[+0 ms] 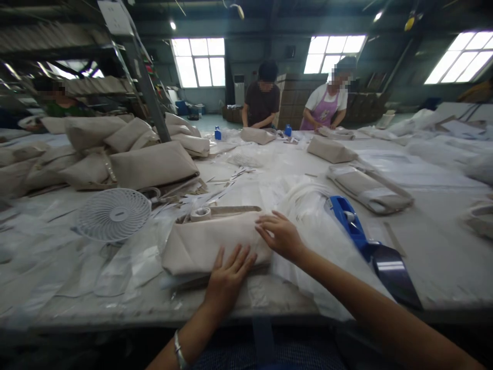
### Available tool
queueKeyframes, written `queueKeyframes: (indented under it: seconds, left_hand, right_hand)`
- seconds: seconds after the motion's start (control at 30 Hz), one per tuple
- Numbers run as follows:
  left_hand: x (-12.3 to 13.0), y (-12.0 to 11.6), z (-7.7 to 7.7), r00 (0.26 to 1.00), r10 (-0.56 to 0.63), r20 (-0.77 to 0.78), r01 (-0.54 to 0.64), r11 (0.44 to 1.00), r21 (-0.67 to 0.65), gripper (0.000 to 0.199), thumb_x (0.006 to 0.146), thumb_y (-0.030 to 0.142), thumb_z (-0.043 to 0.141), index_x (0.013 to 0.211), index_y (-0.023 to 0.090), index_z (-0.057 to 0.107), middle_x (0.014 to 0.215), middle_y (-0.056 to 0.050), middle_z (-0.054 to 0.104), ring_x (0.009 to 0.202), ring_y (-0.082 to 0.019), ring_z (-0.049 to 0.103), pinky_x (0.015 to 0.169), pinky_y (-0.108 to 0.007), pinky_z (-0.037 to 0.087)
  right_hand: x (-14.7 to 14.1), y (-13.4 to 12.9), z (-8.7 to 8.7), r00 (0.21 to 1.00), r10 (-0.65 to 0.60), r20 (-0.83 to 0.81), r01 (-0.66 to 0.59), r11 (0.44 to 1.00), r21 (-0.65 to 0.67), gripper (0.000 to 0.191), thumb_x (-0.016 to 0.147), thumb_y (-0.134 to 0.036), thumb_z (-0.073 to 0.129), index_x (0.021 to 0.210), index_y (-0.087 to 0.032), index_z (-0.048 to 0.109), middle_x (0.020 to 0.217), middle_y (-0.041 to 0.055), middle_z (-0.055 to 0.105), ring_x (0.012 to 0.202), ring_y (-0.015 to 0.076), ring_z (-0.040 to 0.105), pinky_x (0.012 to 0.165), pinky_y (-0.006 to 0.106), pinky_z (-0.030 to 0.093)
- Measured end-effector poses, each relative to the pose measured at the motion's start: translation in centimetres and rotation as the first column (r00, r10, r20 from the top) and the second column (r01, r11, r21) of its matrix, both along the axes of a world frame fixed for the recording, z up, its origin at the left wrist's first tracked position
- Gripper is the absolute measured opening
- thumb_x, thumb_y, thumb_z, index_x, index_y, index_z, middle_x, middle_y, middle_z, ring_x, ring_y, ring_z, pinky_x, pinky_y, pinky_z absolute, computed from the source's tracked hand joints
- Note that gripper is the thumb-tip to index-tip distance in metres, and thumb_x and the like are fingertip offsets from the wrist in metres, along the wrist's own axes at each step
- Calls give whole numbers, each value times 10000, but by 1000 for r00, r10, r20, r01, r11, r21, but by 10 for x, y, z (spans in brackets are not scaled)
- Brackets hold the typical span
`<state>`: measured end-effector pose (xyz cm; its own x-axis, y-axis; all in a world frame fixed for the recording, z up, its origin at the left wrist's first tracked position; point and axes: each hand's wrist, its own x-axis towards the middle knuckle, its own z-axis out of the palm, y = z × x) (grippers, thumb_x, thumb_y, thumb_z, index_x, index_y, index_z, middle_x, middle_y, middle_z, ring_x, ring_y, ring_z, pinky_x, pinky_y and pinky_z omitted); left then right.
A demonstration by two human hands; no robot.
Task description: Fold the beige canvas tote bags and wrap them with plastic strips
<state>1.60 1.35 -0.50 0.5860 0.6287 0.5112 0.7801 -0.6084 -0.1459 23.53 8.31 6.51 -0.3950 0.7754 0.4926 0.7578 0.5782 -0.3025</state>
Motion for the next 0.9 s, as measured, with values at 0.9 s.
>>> queueKeyframes:
  seconds: [0.9]
  left_hand:
    - [4,4,-16,992,19,121,-33,993,115,408,1016,311,381,1406,347,495,1498,35,460,1427,-178,389,1273,-494,12]
  right_hand:
    - [-32,167,26,633,459,623,-314,888,-335,174,732,-67,688,842,-191,740,1582,71,385,1470,314,315,1127,452,357]
